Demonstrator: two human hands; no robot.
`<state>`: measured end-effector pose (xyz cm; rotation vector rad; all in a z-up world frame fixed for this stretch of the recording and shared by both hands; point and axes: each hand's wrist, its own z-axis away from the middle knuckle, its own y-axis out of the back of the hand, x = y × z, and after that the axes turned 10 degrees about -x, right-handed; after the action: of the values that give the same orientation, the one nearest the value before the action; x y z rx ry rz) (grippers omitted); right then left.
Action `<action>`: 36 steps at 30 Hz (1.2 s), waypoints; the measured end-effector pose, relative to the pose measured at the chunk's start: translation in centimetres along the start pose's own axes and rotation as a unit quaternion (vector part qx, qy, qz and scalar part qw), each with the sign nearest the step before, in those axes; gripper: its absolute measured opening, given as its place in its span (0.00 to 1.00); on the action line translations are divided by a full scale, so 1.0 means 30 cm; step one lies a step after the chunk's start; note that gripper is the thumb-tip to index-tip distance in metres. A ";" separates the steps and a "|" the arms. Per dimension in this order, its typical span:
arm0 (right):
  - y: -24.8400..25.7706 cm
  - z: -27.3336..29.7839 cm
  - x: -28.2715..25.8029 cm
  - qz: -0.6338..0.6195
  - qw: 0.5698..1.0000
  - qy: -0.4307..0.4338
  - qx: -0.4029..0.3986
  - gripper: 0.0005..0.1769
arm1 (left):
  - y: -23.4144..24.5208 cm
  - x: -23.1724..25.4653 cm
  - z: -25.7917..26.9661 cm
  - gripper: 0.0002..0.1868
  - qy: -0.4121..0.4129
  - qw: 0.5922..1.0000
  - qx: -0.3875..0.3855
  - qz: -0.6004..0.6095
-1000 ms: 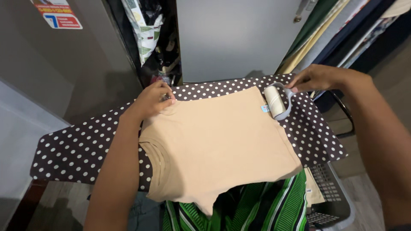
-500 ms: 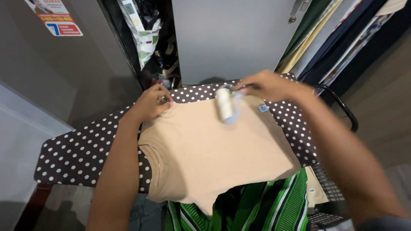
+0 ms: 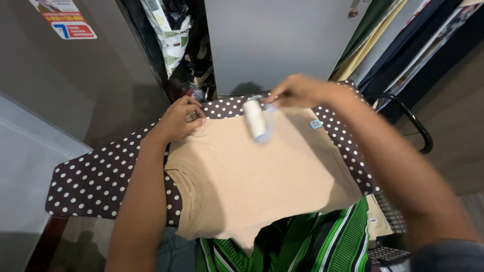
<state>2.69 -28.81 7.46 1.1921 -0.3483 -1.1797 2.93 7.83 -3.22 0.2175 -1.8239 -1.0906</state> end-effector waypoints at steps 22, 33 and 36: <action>-0.022 -0.059 -0.004 -0.029 0.985 0.168 0.041 0.17 | 0.009 0.060 -0.010 0.10 0.122 0.983 -0.030 0.131; 0.002 -0.087 -0.045 0.002 0.989 0.144 0.023 0.15 | 0.022 0.037 0.002 0.09 0.086 0.995 -0.026 0.040; 0.066 0.012 0.100 0.002 0.999 -0.032 -0.013 0.18 | 0.023 0.036 0.002 0.09 0.070 0.997 -0.021 0.030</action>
<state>4.67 -31.72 8.26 1.1318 -0.3814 -1.2168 2.54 7.66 -2.01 0.2083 -1.6705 -1.0449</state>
